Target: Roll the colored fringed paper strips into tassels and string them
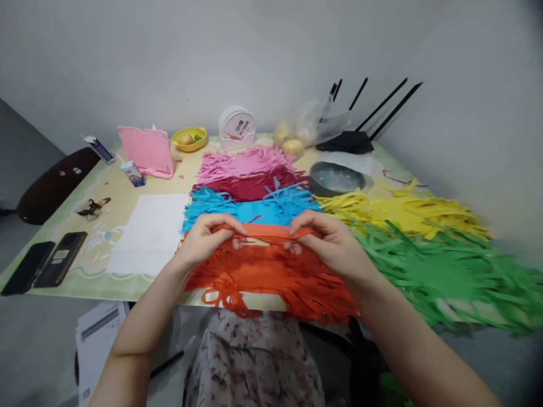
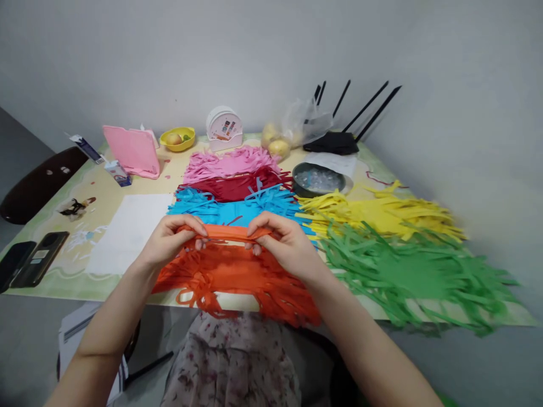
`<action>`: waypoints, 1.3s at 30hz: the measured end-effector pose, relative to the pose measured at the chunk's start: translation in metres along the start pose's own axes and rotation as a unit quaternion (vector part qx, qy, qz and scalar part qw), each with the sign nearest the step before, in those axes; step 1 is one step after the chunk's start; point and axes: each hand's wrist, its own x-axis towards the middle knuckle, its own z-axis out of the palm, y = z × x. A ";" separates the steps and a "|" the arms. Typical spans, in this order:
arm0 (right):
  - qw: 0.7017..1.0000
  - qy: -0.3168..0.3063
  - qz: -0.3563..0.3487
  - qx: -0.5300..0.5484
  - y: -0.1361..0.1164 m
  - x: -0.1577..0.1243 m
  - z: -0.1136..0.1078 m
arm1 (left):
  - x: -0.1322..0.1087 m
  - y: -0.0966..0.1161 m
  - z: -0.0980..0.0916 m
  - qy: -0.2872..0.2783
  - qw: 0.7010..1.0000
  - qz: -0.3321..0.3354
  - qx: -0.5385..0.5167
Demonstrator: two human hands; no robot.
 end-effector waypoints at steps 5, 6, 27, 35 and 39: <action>1.000 -0.009 -0.002 0.016 0.005 0.001 -0.001 | -0.001 0.001 0.003 -0.004 1.000 0.019 0.015; 1.000 -0.007 -0.002 0.019 0.006 0.001 0.000 | -0.001 0.001 0.004 0.000 1.000 0.013 0.013; 0.955 -0.007 -0.030 -0.294 -0.002 -0.002 -0.002 | -0.010 -0.004 0.010 0.041 0.938 0.070 0.336; 0.997 0.006 0.030 -0.074 0.002 -0.006 0.005 | -0.010 -0.002 0.014 0.001 0.997 -0.041 0.065; 0.999 0.042 0.022 -0.020 0.004 -0.009 0.009 | -0.011 -0.007 0.015 0.018 0.998 -0.045 -0.031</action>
